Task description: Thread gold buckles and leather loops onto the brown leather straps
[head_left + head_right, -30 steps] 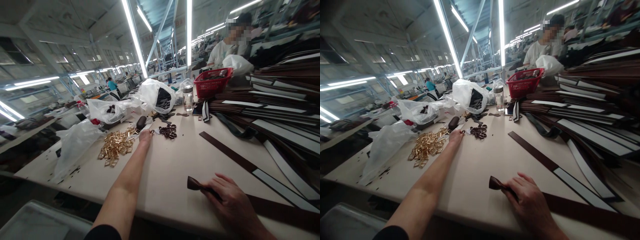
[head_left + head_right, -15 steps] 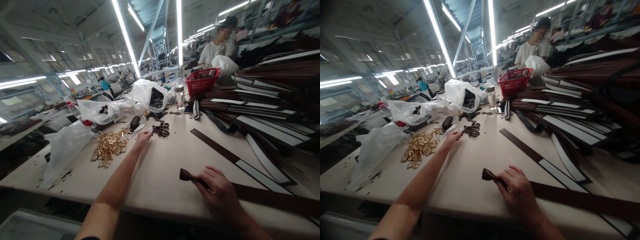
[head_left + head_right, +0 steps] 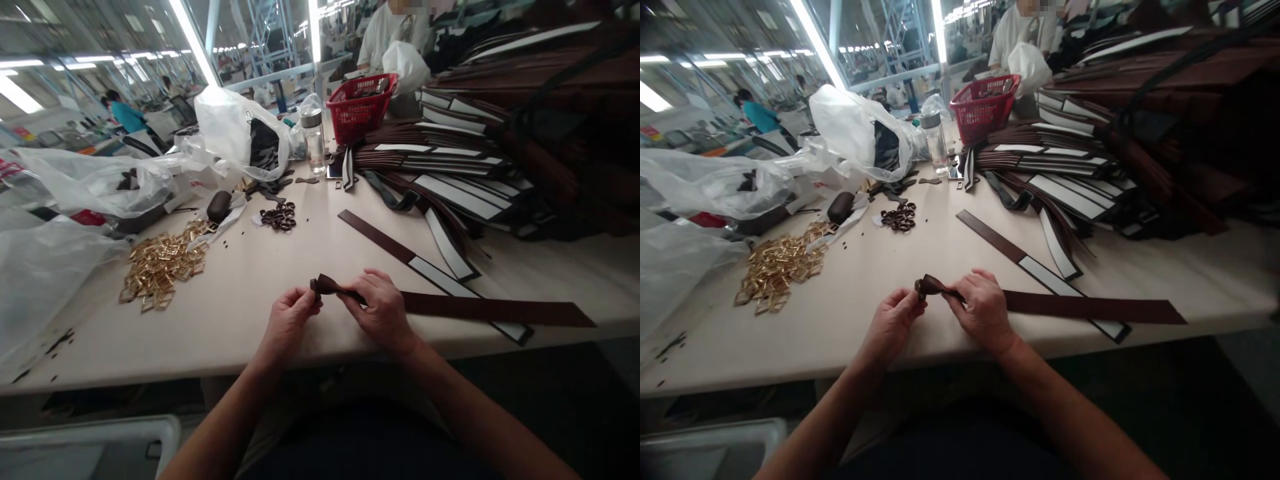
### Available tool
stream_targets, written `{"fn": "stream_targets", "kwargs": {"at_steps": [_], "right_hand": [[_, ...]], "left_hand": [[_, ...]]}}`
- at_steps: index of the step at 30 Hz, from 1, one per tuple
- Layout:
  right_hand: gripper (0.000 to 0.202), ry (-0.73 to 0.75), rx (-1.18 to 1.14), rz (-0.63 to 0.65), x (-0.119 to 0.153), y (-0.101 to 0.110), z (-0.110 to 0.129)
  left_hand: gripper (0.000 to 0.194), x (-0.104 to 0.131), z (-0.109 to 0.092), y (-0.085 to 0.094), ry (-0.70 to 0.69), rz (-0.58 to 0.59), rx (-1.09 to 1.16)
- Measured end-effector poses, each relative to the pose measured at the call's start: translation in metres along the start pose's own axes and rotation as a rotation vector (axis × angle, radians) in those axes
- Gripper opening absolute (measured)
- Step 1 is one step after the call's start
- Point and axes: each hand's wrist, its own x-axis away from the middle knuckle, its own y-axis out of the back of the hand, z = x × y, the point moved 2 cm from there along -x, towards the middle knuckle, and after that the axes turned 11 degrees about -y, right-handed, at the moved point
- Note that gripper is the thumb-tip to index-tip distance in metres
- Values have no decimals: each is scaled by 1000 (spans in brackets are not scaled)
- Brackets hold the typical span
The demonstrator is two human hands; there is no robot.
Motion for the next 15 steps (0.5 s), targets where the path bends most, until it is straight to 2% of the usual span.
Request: {"fn": "stream_targets", "kwargs": {"at_steps": [4, 6, 11, 15], "right_hand": [[7, 15, -34, 50, 0, 2, 1], [6, 16, -73, 97, 0, 3, 1], [7, 19, -193, 208, 1, 5, -1], [6, 76, -305, 254, 4, 9, 0]], "left_hand": [[40, -5, 3, 1, -25, -44, 39], [41, -8, 2, 4, -21, -30, 40], [53, -15, 1, 8, 129, 167, 46], [50, -16, 0, 4, 286, 315, 101]]}}
